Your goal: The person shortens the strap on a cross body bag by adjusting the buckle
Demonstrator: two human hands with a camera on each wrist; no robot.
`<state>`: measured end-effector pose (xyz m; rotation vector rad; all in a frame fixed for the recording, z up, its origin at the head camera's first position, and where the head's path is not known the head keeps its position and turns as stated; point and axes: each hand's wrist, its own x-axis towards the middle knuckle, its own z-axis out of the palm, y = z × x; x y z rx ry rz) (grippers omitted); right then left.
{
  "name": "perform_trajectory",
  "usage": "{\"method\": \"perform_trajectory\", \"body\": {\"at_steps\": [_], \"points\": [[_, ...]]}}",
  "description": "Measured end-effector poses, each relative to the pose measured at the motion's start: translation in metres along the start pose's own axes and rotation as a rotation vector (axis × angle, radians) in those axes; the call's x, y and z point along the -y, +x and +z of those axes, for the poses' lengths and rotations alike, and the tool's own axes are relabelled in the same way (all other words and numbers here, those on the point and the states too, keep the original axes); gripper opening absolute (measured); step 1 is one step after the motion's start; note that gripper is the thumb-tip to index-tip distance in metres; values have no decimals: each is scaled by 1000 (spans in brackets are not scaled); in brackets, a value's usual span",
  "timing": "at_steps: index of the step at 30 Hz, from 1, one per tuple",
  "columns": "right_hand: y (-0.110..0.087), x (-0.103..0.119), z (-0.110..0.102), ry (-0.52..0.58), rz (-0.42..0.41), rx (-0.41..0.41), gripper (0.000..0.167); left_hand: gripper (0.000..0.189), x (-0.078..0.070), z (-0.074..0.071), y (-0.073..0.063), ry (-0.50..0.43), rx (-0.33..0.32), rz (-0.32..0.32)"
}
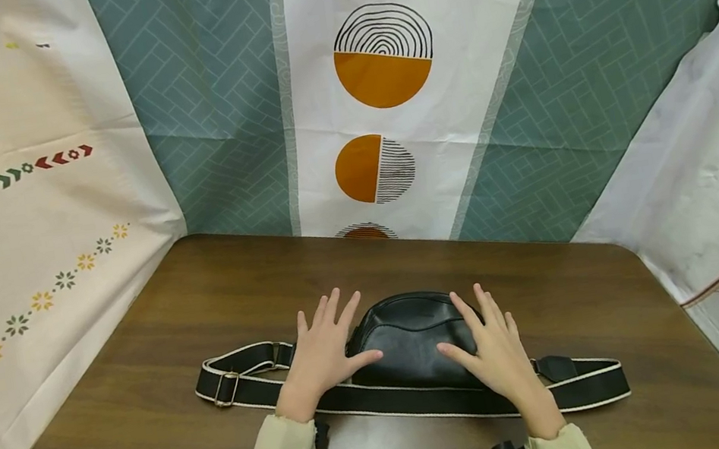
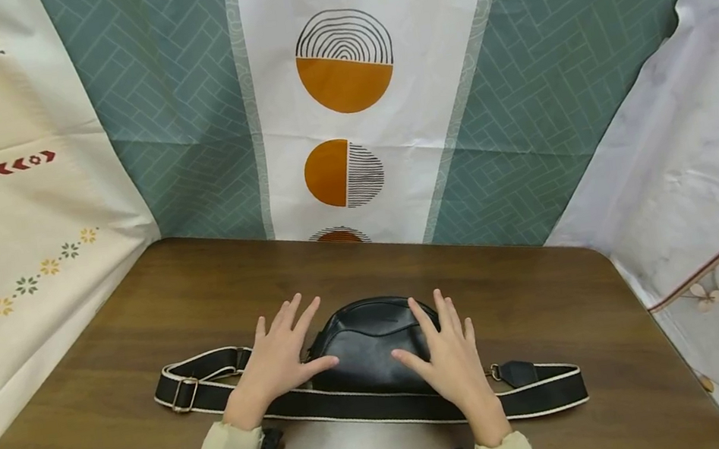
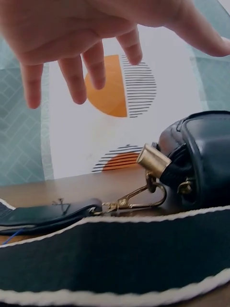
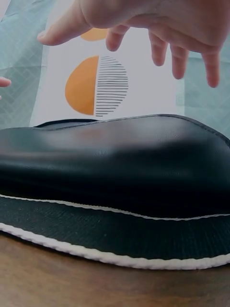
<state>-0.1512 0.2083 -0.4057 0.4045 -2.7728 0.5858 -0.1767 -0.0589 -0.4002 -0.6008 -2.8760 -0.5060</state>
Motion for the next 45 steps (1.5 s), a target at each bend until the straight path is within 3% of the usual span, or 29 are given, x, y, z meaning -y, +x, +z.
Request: {"method": "perform_trajectory", "body": {"at_steps": [17, 28, 37, 45], "points": [[-1, 3, 6, 167, -77, -75, 66, 78, 21, -3, -12, -47, -60, 49], [-2, 3, 7, 216, -121, -99, 60, 70, 40, -12, -20, 2, -62, -55], [0, 6, 9, 225, -144, -87, 58, 56, 56, -17, -29, 35, -143, -44], [0, 8, 11, 222, -150, -74, 56, 51, 70, -23, -36, 34, -160, -69]]}}
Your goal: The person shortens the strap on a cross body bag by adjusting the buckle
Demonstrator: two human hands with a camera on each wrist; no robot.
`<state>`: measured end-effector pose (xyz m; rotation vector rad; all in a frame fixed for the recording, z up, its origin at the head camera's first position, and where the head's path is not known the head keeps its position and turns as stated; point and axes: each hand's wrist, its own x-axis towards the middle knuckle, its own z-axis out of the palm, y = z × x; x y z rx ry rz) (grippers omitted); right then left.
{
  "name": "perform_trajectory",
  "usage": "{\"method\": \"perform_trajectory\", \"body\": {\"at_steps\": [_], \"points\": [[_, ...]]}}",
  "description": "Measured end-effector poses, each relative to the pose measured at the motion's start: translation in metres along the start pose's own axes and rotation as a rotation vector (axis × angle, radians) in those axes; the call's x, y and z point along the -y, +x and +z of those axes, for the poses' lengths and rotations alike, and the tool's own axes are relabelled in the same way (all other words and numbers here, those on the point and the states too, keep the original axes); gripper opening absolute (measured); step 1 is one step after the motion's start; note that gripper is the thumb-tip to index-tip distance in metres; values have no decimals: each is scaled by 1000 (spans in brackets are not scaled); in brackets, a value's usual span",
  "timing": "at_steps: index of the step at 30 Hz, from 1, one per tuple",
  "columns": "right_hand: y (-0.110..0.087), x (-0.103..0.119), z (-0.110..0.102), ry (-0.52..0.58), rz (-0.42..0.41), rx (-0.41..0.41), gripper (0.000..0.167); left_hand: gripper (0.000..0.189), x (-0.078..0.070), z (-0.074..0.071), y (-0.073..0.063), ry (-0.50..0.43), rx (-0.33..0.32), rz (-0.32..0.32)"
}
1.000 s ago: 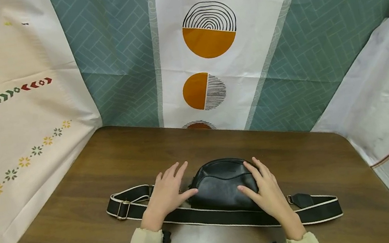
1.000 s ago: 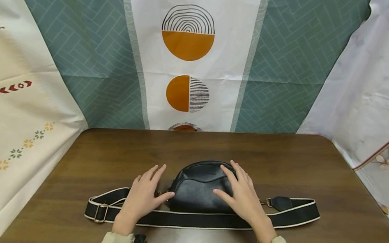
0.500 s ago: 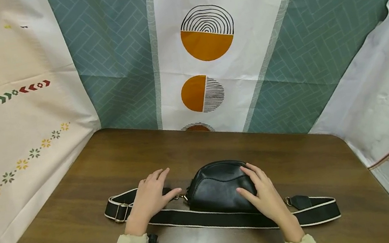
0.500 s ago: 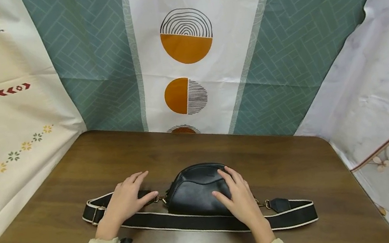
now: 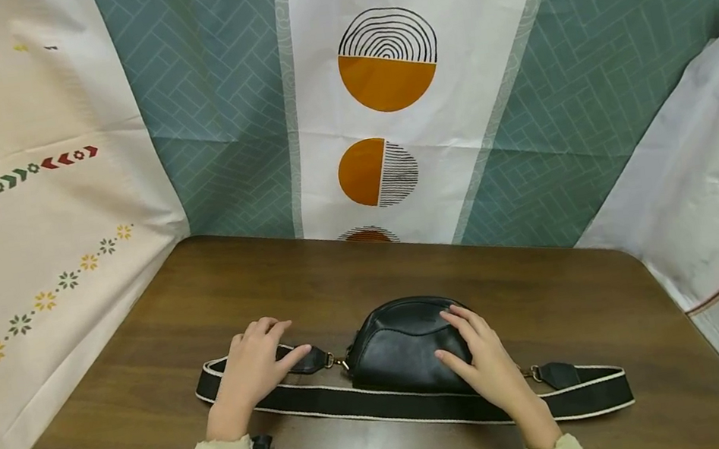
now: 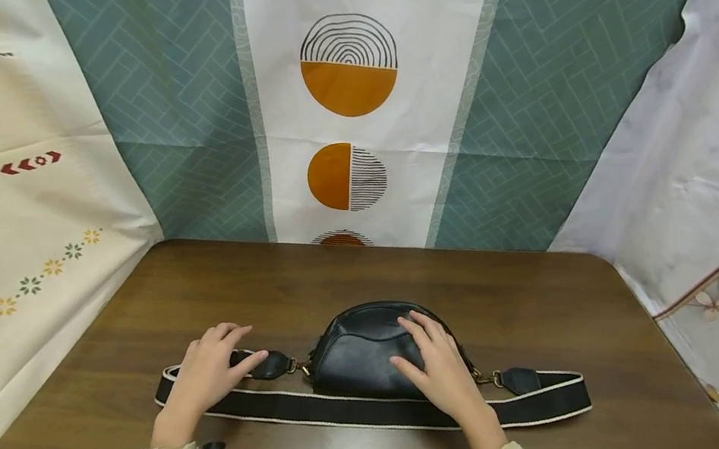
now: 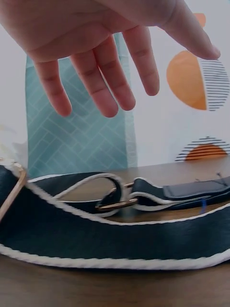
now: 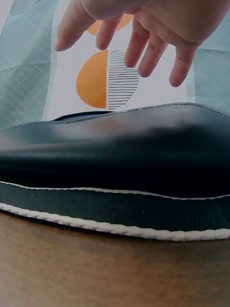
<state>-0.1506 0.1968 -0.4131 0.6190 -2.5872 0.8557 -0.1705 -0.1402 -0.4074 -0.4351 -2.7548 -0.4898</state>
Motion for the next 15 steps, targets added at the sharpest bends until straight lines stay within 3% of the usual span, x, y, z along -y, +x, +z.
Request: {"method": "perform_trajectory", "body": {"at_steps": [8, 15], "points": [[1, 1, 2, -7, -5, 11, 55, 48, 12, -8, -8, -19, 18, -22], [0, 5, 4, -8, 2, 28, 54, 47, 20, -16, -13, -107, 40, -49]]}}
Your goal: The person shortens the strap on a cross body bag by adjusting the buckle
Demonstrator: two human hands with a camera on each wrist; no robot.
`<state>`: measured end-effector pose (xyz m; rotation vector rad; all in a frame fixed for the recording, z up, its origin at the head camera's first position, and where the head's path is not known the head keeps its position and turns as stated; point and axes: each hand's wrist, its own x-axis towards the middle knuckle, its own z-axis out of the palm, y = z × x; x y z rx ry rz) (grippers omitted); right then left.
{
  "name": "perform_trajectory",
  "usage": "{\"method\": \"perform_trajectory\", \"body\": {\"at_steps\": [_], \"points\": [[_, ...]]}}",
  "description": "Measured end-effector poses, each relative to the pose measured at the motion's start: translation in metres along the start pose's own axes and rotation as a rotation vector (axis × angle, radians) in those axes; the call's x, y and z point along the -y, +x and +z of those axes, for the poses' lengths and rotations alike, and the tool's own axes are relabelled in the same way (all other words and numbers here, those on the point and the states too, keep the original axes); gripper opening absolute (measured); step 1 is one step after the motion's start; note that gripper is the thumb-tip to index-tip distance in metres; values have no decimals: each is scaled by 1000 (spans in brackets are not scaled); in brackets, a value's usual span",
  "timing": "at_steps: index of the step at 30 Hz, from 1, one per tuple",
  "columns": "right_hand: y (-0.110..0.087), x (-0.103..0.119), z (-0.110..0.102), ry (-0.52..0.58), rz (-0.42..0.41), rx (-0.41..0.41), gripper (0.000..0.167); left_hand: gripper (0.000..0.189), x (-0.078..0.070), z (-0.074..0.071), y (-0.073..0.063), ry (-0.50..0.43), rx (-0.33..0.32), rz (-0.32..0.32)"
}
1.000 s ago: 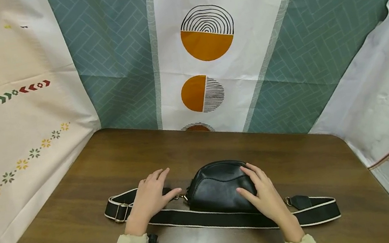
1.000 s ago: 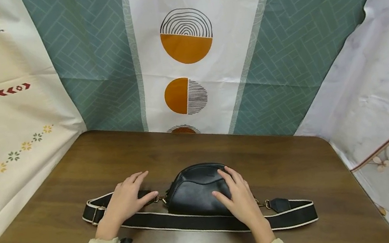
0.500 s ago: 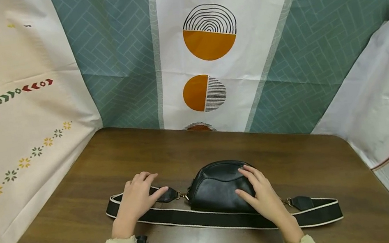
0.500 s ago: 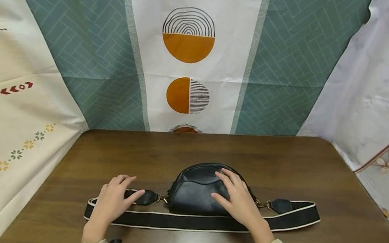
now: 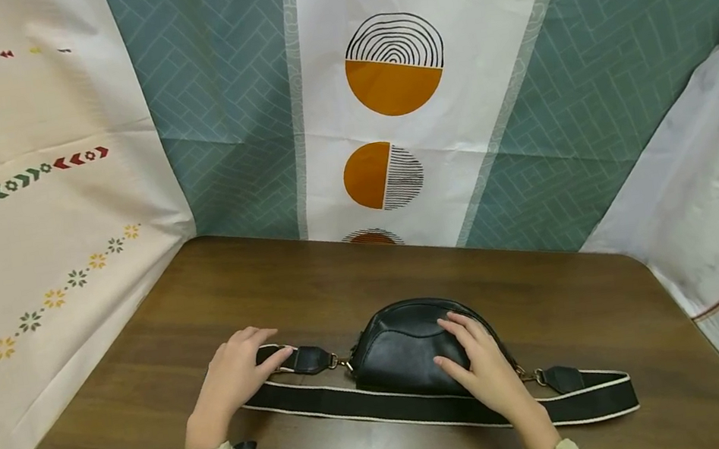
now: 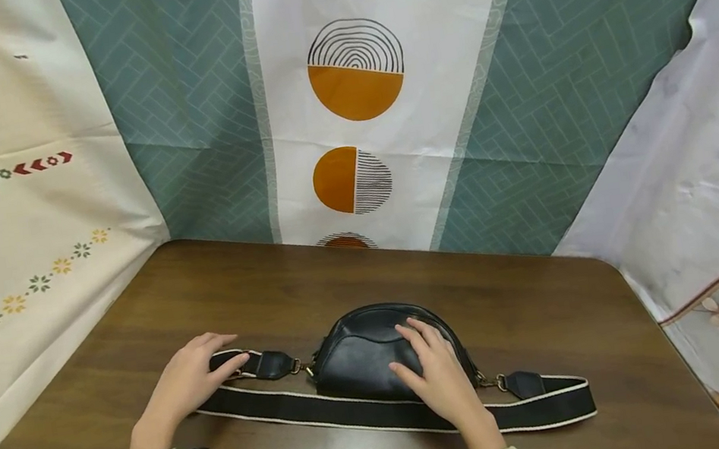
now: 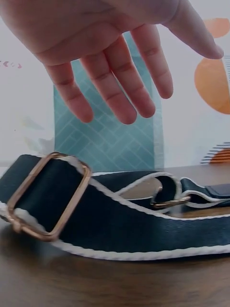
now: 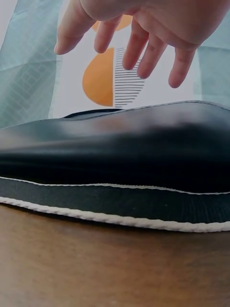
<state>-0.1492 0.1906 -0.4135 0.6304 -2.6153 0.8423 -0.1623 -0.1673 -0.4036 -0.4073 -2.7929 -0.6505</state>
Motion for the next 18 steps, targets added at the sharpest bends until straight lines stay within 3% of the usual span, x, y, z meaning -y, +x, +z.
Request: {"method": "perform_trajectory", "body": {"at_steps": [13, 18], "points": [[-2, -1, 1, 16, -20, 7, 51, 30, 13, -12, -5, -35, 46, -6], [-3, -2, 1, 18, -13, 18, 51, 29, 18, -16, -7, -20, 29, -7]]}}
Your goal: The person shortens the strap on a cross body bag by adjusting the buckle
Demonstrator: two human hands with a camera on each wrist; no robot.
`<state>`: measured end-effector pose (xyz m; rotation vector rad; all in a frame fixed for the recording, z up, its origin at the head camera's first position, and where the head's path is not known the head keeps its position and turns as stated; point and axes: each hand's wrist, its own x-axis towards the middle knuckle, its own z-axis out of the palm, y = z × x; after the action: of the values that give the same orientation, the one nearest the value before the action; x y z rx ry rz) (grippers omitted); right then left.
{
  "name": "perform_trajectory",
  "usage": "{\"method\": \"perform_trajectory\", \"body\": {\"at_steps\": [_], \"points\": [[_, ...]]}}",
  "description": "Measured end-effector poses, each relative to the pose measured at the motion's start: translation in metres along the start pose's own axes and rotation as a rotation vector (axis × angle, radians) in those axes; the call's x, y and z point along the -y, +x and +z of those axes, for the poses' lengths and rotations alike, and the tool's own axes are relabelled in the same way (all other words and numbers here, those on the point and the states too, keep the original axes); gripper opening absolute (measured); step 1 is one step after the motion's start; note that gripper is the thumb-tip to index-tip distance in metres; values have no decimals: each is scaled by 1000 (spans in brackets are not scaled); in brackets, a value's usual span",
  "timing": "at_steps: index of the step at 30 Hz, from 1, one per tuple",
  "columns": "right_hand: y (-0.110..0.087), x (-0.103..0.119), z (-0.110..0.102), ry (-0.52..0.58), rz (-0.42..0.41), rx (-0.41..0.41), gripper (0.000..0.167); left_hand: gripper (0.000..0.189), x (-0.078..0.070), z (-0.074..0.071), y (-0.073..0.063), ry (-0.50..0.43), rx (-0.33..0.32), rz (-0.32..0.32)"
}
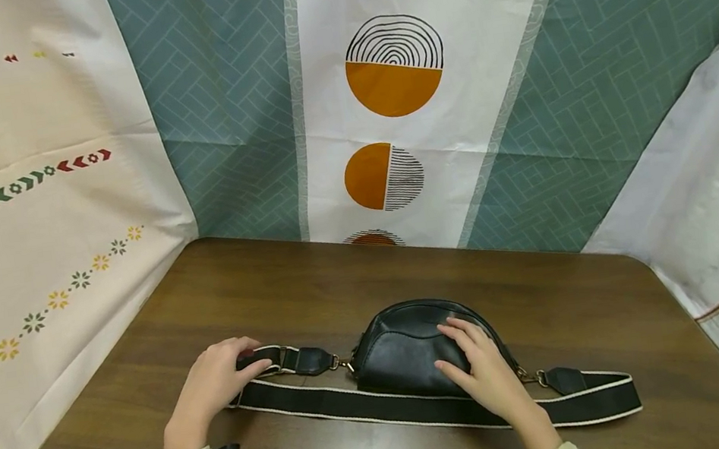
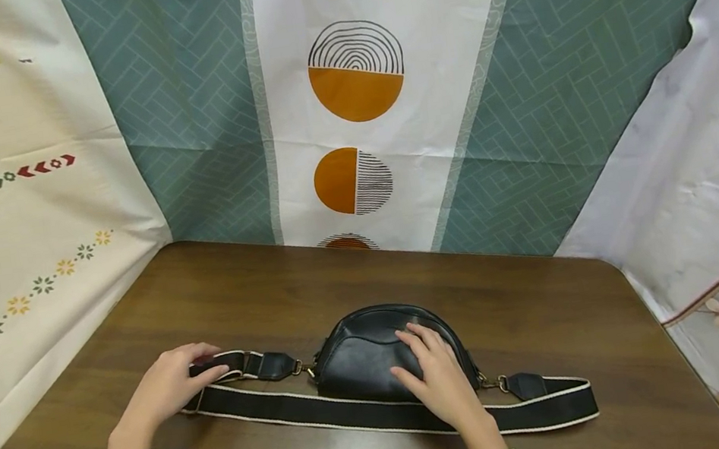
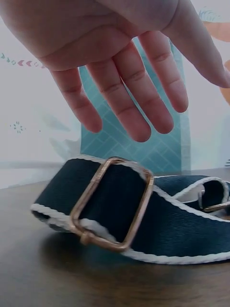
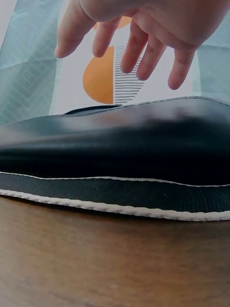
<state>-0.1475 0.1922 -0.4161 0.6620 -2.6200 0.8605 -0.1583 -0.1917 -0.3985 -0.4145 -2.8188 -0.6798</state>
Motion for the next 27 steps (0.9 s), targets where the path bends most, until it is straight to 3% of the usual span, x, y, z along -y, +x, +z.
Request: {"method": "perform_trajectory", "body": {"at_steps": [12, 27], "points": [[0, -2, 2, -17, -26, -11, 49, 28, 11, -11, -12, 13, -5, -6], [0, -3, 4, 6, -35, 4, 47, 34, 22, -10, -18, -31, 112, -75]]}}
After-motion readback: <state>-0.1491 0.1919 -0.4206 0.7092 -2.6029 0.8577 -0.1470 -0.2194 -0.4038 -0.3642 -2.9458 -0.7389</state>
